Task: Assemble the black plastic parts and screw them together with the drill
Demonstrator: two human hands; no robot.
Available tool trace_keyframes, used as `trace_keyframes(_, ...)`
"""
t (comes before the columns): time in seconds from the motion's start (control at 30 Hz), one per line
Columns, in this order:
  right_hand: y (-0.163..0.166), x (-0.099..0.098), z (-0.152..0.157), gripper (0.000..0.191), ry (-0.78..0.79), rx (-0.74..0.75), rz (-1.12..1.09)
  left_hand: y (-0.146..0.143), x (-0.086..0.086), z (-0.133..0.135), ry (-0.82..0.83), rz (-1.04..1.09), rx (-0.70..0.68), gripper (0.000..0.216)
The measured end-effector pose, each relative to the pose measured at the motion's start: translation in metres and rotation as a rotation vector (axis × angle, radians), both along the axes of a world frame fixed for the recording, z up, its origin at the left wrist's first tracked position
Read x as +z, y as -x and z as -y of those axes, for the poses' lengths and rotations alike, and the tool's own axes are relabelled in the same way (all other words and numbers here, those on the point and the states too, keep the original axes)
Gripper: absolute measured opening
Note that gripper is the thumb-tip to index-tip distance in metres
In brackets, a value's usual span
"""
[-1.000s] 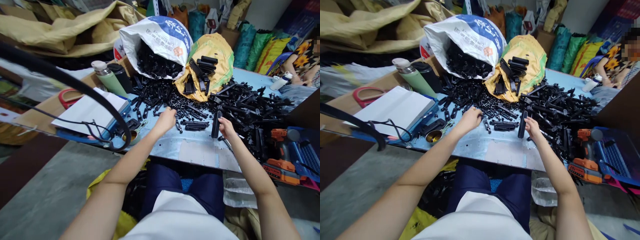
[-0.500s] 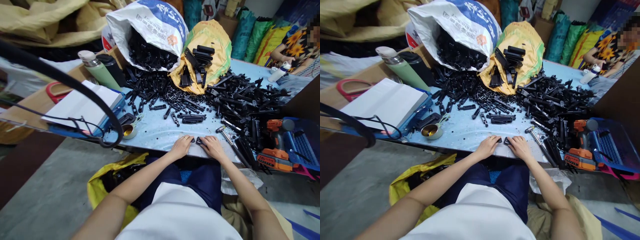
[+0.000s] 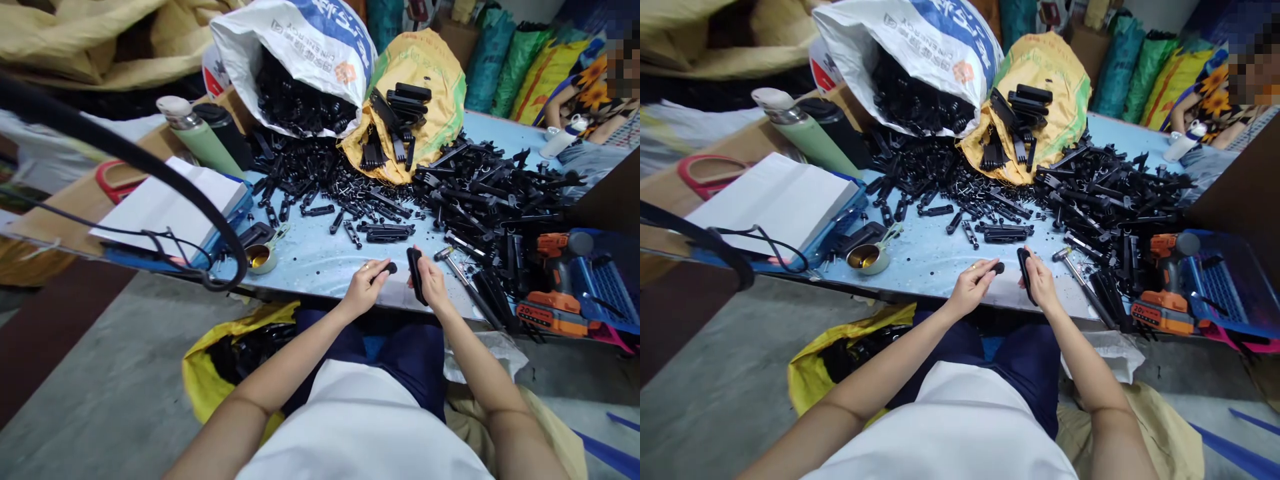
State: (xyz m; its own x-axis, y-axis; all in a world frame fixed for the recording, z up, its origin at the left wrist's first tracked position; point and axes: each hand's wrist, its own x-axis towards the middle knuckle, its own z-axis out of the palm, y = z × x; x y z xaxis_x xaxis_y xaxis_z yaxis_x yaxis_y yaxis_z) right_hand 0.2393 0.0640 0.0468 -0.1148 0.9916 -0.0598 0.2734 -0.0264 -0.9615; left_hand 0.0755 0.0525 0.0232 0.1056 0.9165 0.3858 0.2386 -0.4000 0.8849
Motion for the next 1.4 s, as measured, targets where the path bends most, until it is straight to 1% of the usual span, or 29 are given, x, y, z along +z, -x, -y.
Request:
trace_keyframes(0.07,0.002,0.0,-0.001,0.068,0.012,0.057,-0.004,-0.002,0.004,0.002,-0.013,-0.016,0.001,0.032)
trace_keyframes(0.13,0.001,-0.002,-0.002,0.062,-0.024,0.142,0.012,-0.004,0.006,0.003,-0.028,-0.046,0.016,0.032)
trace_keyframes(0.23,-0.006,-0.002,-0.003,0.052,-0.148,0.248,0.102,-0.005,0.007,0.004,-0.033,-0.101,0.048,0.03)
trace_keyframes(0.3,-0.01,-0.002,-0.004,0.048,-0.234,0.286,0.174,-0.006,0.006,0.005,-0.028,-0.13,0.073,0.029)
trace_keyframes(0.4,-0.008,-0.002,-0.002,0.046,-0.316,0.249,0.236,-0.015,0.006,0.006,-0.058,-0.105,0.153,0.029)
trace_keyframes(0.5,0.005,-0.003,0.006,0.048,-0.363,0.135,0.234,-0.028,0.007,0.009,-0.115,-0.009,0.295,0.032)
trace_keyframes(0.53,0.009,-0.004,0.009,0.049,-0.379,0.1,0.233,-0.031,0.008,0.01,-0.126,0.022,0.324,0.033)
trace_keyframes(0.6,0.016,-0.006,0.016,0.051,-0.404,0.056,0.242,-0.032,0.01,0.01,-0.138,0.058,0.32,0.034)
trace_keyframes(0.77,0.022,-0.011,0.022,0.054,-0.415,0.026,0.269,-0.02,0.017,0.002,-0.18,0.029,0.196,0.034)
trace_keyframes(0.83,0.024,-0.015,0.02,0.054,-0.442,0.027,0.281,-0.019,0.014,-0.002,-0.186,0.012,0.188,0.035)
trace_keyframes(0.93,0.028,-0.02,0.009,0.051,-0.456,0.079,0.361,-0.024,-0.001,-0.005,-0.142,-0.005,0.285,0.037)
trace_keyframes(1.0,0.023,-0.018,-0.006,0.047,-0.43,0.156,0.513,-0.027,-0.014,-0.004,-0.041,-0.034,0.362,0.037)
trace_keyframes(1.03,0.017,-0.014,-0.017,0.044,-0.413,0.17,0.628,-0.026,-0.02,-0.003,0.018,-0.073,0.383,0.038)
trace_keyframes(1.07,0.008,-0.008,-0.029,0.042,-0.393,0.145,0.775,-0.025,-0.024,-0.001,0.066,-0.138,0.386,0.039)
trace_keyframes(1.1,-0.004,0.0,-0.043,0.039,-0.369,0.082,0.928,-0.022,-0.026,-0.001,0.089,-0.23,0.364,0.041)
trace_keyframes(1.13,-0.018,0.009,-0.058,0.037,-0.34,-0.021,1.082,-0.018,-0.026,-0.001,0.079,-0.345,0.305,0.045)
trace_keyframes(1.17,-0.033,0.019,-0.073,0.037,-0.297,-0.14,1.235,-0.015,-0.025,-0.003,0.04,-0.472,0.205,0.048)
trace_keyframes(1.2,-0.048,0.029,-0.087,0.039,-0.261,-0.225,1.296,-0.012,-0.022,-0.006,-0.012,-0.599,0.074,0.05)
trace_keyframes(1.23,-0.062,0.038,-0.098,0.04,-0.232,-0.267,1.34,-0.01,-0.017,-0.01,-0.064,-0.715,-0.065,0.048)
trace_keyframes(1.27,-0.075,0.047,-0.107,0.041,-0.208,-0.281,1.369,-0.009,-0.012,-0.014,-0.105,-0.817,-0.195,0.045)
trace_keyframes(1.3,-0.084,0.054,-0.112,0.041,-0.194,-0.265,1.381,-0.008,-0.008,-0.018,-0.131,-0.903,-0.29,0.042)
trace_keyframes(1.33,-0.089,0.058,-0.113,0.041,-0.189,-0.235,1.396,-0.009,-0.003,-0.022,-0.144,-0.973,-0.34,0.04)
trace_keyframes(1.4,-0.09,0.06,-0.102,0.042,-0.198,-0.169,1.416,-0.01,0.004,-0.026,-0.136,-1.075,-0.327,0.039)
